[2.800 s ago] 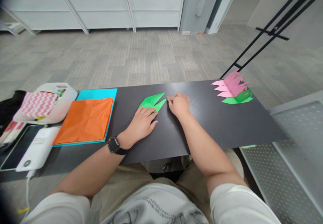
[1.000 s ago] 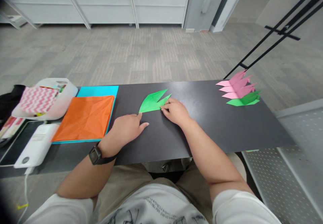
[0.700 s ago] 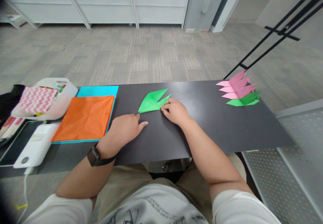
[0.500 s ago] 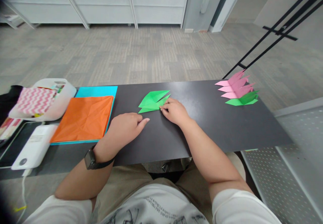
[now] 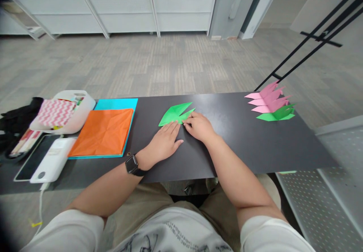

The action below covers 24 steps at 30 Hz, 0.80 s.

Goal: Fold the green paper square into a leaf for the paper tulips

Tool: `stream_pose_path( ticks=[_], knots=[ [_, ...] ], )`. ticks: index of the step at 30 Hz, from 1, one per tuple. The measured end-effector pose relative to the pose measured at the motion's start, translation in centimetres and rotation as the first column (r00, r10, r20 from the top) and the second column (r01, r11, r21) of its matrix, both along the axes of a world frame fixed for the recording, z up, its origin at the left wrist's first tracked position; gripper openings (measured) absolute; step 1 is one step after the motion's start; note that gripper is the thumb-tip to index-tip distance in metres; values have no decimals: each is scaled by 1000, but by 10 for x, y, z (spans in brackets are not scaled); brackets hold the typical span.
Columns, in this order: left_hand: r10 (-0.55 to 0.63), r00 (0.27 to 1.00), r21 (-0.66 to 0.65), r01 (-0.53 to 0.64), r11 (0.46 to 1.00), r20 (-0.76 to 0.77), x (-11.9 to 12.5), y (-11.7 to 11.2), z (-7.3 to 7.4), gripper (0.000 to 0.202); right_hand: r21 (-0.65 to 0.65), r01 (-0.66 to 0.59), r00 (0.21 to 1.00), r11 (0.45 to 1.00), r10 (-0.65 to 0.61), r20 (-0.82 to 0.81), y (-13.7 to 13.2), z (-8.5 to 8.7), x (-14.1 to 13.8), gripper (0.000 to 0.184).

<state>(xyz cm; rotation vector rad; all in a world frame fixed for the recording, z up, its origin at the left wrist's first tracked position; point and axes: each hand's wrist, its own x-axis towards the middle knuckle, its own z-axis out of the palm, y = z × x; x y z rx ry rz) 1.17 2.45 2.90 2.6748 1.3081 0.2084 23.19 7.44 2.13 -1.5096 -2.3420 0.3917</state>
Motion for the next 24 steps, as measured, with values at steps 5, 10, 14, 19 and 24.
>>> stream_pose_path(
  ticks=[5, 10, 14, 19, 24],
  knots=[
    [100, 993, -21, -101, 995, -59, -2, -3, 6, 73, 30, -26, 1000, 999, 26, -16, 2, -5, 2, 25],
    [126, 988, -16, -128, 992, -88, -3, -7, 10, 74, 40, -15, 1000, 999, 16, -26, 2, -7, 2, 24],
    [150, 981, -14, -152, 988, -121, -2, -9, 18, 71, 48, -2, 1000, 999, 3, -22, 1, -8, 2, 24],
    [177, 973, -20, -182, 983, -150, -3, -10, 27, 67, 70, 3, 1000, 998, -1, -21, 1, -9, 0, 24],
    [185, 972, 0, -187, 982, -146, -7, -7, 25, 65, 90, -23, 1000, 996, 23, -8, 0, -10, -3, 29]
  ],
)
